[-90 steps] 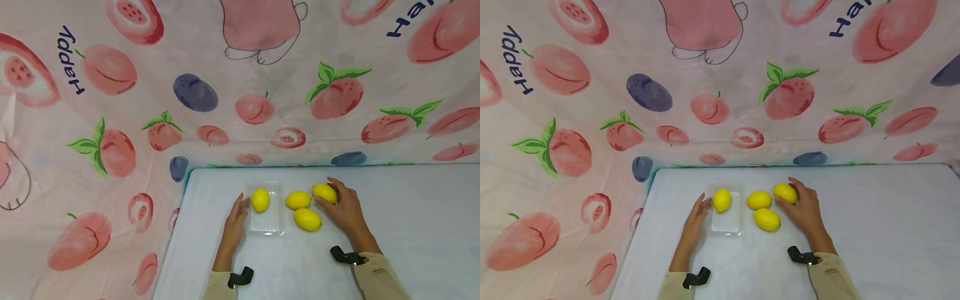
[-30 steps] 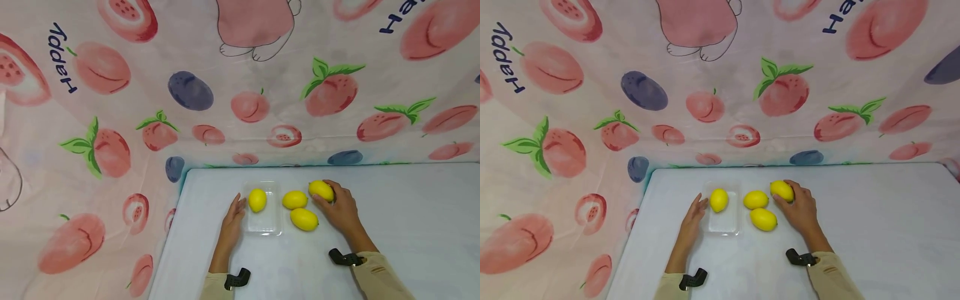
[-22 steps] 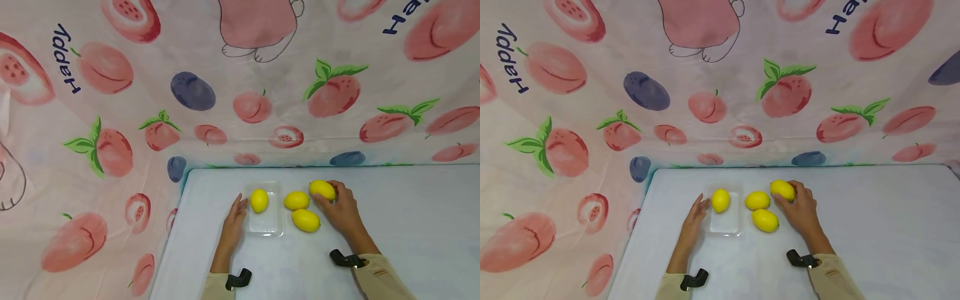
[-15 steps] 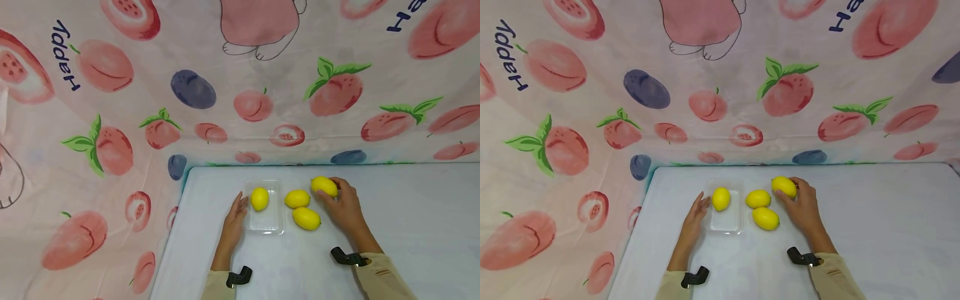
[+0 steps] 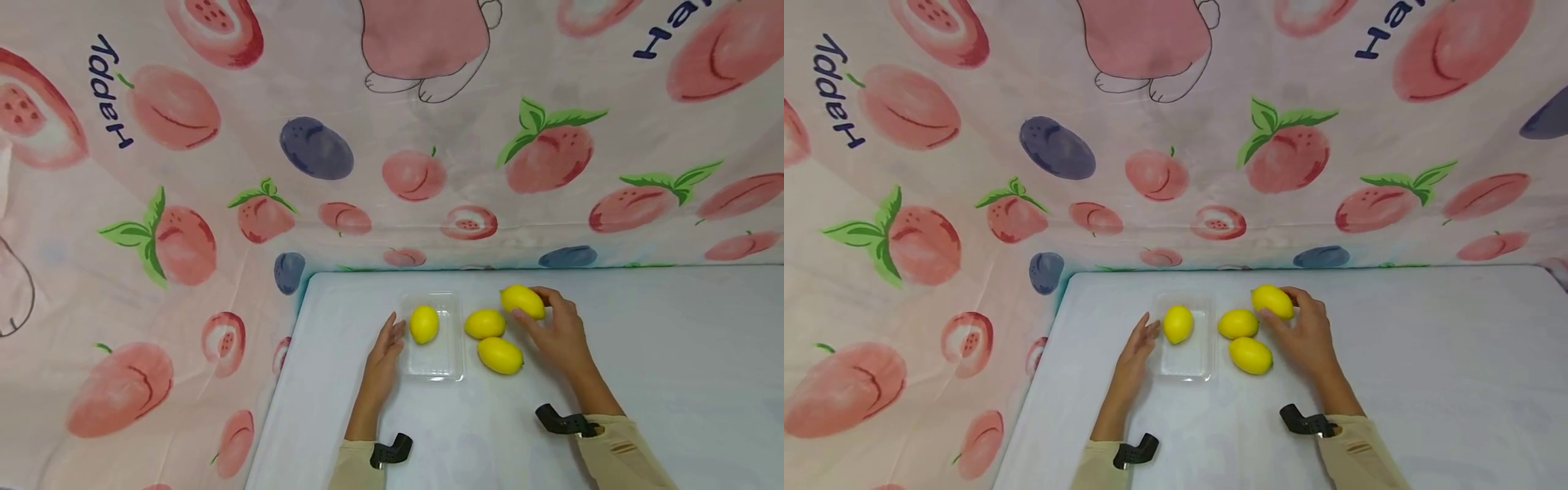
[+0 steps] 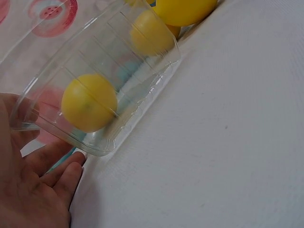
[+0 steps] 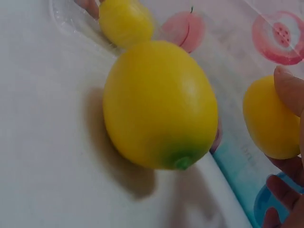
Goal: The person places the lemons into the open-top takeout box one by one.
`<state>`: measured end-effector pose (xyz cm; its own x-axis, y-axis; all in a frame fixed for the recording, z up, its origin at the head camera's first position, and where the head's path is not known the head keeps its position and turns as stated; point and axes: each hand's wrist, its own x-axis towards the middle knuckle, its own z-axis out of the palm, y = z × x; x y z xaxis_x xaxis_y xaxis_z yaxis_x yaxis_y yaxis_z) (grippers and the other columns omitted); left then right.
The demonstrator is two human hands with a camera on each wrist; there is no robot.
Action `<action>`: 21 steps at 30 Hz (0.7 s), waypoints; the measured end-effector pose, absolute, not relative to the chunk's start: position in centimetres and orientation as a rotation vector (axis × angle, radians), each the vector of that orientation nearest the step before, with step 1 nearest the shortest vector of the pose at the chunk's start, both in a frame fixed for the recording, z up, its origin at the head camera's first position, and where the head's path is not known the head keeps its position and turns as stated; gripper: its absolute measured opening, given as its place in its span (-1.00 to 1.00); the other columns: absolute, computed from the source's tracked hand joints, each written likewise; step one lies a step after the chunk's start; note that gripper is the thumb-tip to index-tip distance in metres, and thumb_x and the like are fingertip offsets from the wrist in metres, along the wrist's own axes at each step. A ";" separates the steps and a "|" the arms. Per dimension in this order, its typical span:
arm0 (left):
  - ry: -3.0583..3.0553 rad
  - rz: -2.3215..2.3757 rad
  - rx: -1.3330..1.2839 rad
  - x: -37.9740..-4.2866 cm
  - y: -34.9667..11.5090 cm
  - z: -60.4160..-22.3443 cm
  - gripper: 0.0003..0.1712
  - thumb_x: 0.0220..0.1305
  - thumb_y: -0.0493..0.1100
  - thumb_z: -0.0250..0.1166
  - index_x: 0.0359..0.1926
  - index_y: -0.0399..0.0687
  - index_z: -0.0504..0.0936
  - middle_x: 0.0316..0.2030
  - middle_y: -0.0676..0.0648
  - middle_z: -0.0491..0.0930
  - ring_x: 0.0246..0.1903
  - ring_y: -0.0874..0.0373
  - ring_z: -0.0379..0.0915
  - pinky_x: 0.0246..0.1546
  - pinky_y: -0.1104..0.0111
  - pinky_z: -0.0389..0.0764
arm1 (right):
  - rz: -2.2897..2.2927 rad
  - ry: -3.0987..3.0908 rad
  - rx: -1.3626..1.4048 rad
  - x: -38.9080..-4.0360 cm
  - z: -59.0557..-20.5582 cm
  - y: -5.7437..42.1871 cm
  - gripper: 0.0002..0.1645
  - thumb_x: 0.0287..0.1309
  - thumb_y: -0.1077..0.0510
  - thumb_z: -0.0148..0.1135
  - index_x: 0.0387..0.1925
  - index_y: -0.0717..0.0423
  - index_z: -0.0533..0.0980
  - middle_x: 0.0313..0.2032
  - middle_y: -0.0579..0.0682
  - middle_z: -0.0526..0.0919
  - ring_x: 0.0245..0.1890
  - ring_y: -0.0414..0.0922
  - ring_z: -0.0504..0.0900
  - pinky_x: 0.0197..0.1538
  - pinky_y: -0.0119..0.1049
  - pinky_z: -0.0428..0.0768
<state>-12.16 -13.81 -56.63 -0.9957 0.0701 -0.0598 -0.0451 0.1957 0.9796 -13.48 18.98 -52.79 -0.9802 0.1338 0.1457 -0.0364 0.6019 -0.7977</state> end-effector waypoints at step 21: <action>2.386 1.906 0.044 -12.2 -14.0 -56.8 -0.37 0.58 -0.11 0.02 0.59 0.22 0.18 0.44 -0.01 0.42 0.42 -0.04 0.34 0.51 -0.06 0.22 | 1.412 -2.727 -0.128 -13.8 -49.5 14.2 -0.08 0.13 -0.38 0.39 0.33 0.09 0.42 0.16 0.19 0.48 0.20 0.20 0.38 0.22 0.22 0.39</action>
<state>-12.20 -13.98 -56.80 -0.9958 0.0771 -0.0502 -0.0320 0.2221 0.9745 -13.77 14.17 -49.48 -0.9942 0.1051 0.0224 0.0424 0.5747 -0.8173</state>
